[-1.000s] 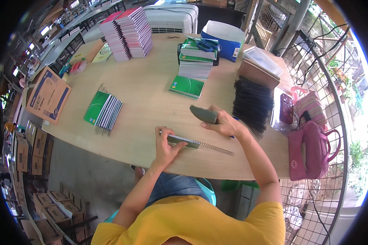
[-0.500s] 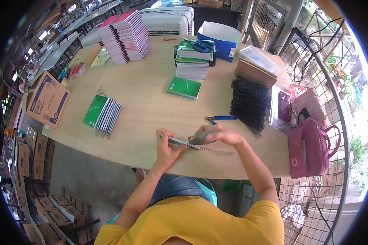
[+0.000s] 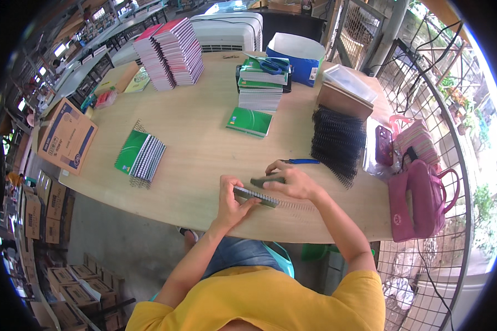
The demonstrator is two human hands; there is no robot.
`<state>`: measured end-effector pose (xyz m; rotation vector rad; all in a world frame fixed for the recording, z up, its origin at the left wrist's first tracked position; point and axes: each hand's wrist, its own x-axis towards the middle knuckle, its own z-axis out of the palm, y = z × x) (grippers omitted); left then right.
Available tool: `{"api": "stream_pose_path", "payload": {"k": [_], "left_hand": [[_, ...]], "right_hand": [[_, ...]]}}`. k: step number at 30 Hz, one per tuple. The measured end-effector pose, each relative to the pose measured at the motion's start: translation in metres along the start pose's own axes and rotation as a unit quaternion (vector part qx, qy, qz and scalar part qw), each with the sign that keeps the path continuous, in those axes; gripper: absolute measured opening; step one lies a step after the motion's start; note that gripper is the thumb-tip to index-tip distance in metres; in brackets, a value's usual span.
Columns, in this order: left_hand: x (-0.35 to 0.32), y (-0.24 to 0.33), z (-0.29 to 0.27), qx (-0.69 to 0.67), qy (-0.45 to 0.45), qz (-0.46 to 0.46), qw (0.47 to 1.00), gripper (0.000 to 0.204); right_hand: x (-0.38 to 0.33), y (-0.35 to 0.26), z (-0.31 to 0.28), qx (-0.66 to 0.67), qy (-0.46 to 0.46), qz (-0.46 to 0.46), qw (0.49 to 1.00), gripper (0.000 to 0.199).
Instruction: The person binds green notebooks by threading a plastic coil spine through the punched holes by hand, then uses shears to trim the excess coil, repeating the process for multiple notebooks.
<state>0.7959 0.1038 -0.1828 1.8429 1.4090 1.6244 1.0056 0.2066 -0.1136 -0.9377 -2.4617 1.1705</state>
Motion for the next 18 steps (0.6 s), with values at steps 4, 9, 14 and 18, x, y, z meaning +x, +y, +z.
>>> {"api": "stream_pose_path", "payload": {"k": [4, 9, 14, 18], "left_hand": [[-0.003, 0.001, 0.002, -0.026, 0.018, -0.026, 0.999, 0.062], [-0.004, -0.03, -0.03, -0.27, -0.017, -0.183, 0.945, 0.038], [0.004, -0.041, -0.037, -0.289, -0.059, -0.197, 0.935, 0.02], [0.002, -0.042, -0.032, -0.332, -0.046, -0.207, 0.919, 0.025]], "right_hand": [[0.001, -0.01, 0.002, 0.035, -0.068, -0.016, 0.997, 0.041], [0.003, -0.013, -0.005, 0.124, -0.021, -0.007, 0.992, 0.047], [0.008, -0.012, 0.006, 0.137, -0.018, -0.01, 0.99, 0.049], [0.013, -0.016, 0.011, 0.073, -0.035, -0.008, 0.997, 0.052]]}}
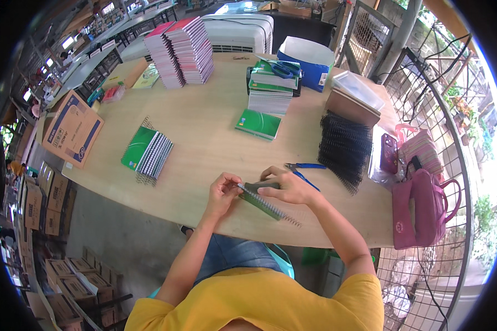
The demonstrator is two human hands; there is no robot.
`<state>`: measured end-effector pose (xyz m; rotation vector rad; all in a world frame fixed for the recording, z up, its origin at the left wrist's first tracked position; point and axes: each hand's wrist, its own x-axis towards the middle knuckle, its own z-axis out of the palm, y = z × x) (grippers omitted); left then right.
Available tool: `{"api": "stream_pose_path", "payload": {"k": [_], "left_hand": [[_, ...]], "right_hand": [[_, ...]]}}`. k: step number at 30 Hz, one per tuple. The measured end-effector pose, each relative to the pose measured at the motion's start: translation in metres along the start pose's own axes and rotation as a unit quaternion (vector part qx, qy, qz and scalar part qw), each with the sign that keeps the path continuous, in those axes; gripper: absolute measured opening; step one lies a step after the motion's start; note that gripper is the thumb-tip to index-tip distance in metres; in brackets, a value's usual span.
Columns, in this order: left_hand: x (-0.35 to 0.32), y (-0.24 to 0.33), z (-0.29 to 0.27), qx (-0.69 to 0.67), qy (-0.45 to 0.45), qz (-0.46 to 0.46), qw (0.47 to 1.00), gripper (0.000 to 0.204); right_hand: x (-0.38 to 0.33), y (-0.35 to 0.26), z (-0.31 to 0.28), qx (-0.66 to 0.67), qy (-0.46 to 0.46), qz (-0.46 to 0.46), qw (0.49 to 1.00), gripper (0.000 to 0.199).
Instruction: The person binds green notebooks by threading a plastic coil spine through the punched holes by hand, then uses shears to trim the excess coil, repeating the process for multiple notebooks.
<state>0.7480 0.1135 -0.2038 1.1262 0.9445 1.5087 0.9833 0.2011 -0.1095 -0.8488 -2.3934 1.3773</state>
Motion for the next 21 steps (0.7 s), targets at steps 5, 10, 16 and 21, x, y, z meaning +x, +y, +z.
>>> {"api": "stream_pose_path", "payload": {"k": [5, 10, 16, 21], "left_hand": [[0.0, 0.005, 0.004, -0.043, 0.003, -0.002, 0.999, 0.033], [-0.004, 0.016, -0.001, -0.019, 0.024, 0.007, 1.0, 0.039], [-0.011, 0.05, 0.008, -0.035, 0.041, -0.041, 0.998, 0.055], [-0.01, 0.063, 0.018, -0.048, 0.035, -0.046, 0.997, 0.069]], "right_hand": [[0.006, 0.001, 0.001, 0.136, -0.002, 0.045, 0.99, 0.052], [0.007, 0.016, 0.003, -0.023, 0.093, -0.094, 0.991, 0.061], [-0.031, 0.064, -0.007, -0.401, 0.229, 0.065, 0.885, 0.052], [-0.036, 0.072, -0.008, -0.412, 0.237, 0.002, 0.88, 0.048]]}}
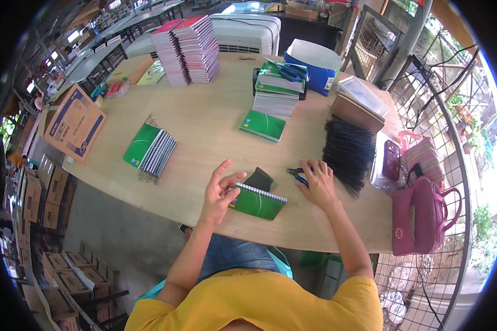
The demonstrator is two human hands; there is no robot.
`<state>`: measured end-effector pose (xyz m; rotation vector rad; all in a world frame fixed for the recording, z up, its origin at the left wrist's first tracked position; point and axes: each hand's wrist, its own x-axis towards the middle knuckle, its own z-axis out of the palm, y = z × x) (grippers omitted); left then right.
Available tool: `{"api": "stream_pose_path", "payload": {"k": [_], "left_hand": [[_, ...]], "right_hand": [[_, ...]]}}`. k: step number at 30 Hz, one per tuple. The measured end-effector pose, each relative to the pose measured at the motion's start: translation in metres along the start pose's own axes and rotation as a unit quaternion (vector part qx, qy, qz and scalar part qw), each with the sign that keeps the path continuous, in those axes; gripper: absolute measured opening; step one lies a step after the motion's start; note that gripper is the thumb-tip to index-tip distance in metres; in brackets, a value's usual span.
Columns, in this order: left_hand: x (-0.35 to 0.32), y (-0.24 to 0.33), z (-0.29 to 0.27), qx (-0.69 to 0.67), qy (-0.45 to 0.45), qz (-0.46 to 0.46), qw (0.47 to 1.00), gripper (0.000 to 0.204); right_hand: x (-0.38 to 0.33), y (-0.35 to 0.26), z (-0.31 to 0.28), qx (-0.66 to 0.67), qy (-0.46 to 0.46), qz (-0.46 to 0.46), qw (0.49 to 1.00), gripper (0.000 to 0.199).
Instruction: The person binds green notebooks by threading a plastic coil spine through the punched holes by hand, then uses shears to trim the excess coil, repeating the process for multiple notebooks.
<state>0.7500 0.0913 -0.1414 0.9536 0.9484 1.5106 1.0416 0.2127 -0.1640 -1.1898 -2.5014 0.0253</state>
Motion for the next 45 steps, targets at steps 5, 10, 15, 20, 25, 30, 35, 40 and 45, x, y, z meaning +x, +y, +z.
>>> {"api": "stream_pose_path", "payload": {"k": [5, 10, 15, 20, 25, 30, 35, 40, 45], "left_hand": [[0.002, -0.008, 0.005, 0.053, 0.043, 0.015, 0.998, 0.074], [0.004, 0.0, 0.014, 0.044, -0.005, -0.005, 0.999, 0.077], [0.009, 0.002, 0.031, 0.044, -0.009, 0.056, 0.997, 0.079], [0.006, -0.004, 0.021, 0.125, 0.03, 0.033, 0.991, 0.075], [0.005, 0.004, 0.022, 0.087, 0.038, 0.016, 0.995, 0.073], [0.006, 0.014, 0.027, 0.081, 0.045, 0.019, 0.996, 0.074], [0.007, 0.021, 0.022, 0.119, 0.037, 0.0, 0.992, 0.078], [0.005, 0.021, 0.02, 0.069, 0.028, 0.001, 0.997, 0.081], [0.007, 0.027, 0.017, 0.126, 0.04, -0.018, 0.991, 0.082]], "right_hand": [[0.007, -0.005, -0.001, -0.001, 0.064, -0.031, 0.997, 0.041], [0.027, -0.059, -0.046, 0.327, -0.016, 0.087, 0.941, 0.043], [0.049, -0.104, -0.059, 0.413, -0.106, 0.04, 0.904, 0.049], [0.05, -0.116, -0.056, 0.381, -0.037, 0.074, 0.921, 0.054], [0.054, -0.114, -0.053, 0.39, -0.042, 0.05, 0.918, 0.053], [0.056, -0.12, -0.057, 0.398, -0.063, 0.073, 0.912, 0.051], [0.058, -0.108, -0.048, 0.48, -0.109, 0.079, 0.867, 0.049], [0.064, -0.102, -0.046, 0.543, -0.136, 0.049, 0.827, 0.045], [0.065, -0.097, -0.076, 0.278, -0.023, -0.043, 0.959, 0.048]]}}
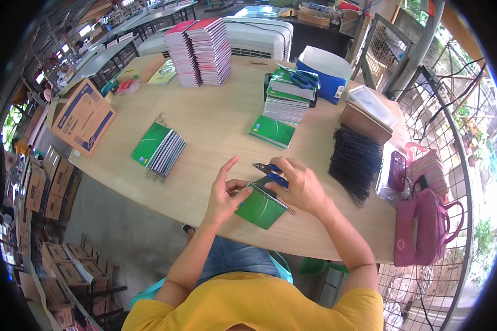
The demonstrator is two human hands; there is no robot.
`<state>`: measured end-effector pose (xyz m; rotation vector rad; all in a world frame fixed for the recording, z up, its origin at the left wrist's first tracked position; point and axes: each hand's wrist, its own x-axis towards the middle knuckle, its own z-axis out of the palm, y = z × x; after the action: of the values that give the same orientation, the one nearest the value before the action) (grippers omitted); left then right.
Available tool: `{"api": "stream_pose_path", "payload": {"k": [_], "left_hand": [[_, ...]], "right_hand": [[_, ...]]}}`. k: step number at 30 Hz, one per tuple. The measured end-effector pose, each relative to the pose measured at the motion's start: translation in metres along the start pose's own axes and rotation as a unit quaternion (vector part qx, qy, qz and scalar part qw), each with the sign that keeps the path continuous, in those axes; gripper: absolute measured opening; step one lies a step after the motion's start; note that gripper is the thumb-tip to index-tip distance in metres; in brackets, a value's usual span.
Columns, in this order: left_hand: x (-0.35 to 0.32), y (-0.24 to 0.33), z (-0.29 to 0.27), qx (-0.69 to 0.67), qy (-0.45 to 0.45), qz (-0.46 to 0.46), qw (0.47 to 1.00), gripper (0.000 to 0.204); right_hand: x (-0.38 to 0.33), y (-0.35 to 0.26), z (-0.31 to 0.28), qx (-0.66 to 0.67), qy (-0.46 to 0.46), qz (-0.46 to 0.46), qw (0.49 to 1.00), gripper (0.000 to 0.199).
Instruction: The person binds green notebooks by threading a plastic coil spine through the punched holes by hand, then uses shears to trim the excess coil, repeating the process for multiple notebooks.
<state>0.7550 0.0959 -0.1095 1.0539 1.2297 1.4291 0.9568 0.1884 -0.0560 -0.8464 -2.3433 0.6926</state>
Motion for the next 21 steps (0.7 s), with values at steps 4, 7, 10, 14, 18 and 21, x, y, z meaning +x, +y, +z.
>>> {"api": "stream_pose_path", "payload": {"k": [4, 7, 10, 14, 18, 21], "left_hand": [[0.001, 0.002, -0.008, -0.005, 0.007, -0.022, 1.0, 0.082], [0.001, 0.001, -0.007, -0.027, 0.009, -0.028, 0.999, 0.081], [0.002, 0.002, -0.007, -0.02, 0.006, -0.029, 0.999, 0.079], [0.002, 0.001, -0.009, -0.014, 0.007, -0.028, 0.999, 0.076], [0.003, 0.0, -0.008, -0.008, 0.012, -0.027, 1.0, 0.074], [0.001, -0.004, -0.013, -0.009, 0.03, -0.006, 0.999, 0.072]], "right_hand": [[0.014, -0.016, -0.029, -0.324, 0.02, -0.214, 0.922, 0.048], [0.02, -0.013, -0.027, -0.359, 0.032, -0.281, 0.89, 0.046], [0.024, -0.009, -0.023, -0.362, 0.008, -0.312, 0.878, 0.045], [0.026, -0.009, -0.022, -0.375, -0.007, -0.332, 0.865, 0.043], [0.025, -0.008, -0.022, -0.388, -0.016, -0.331, 0.86, 0.046], [0.025, -0.01, -0.016, -0.34, -0.057, -0.268, 0.899, 0.05]]}}
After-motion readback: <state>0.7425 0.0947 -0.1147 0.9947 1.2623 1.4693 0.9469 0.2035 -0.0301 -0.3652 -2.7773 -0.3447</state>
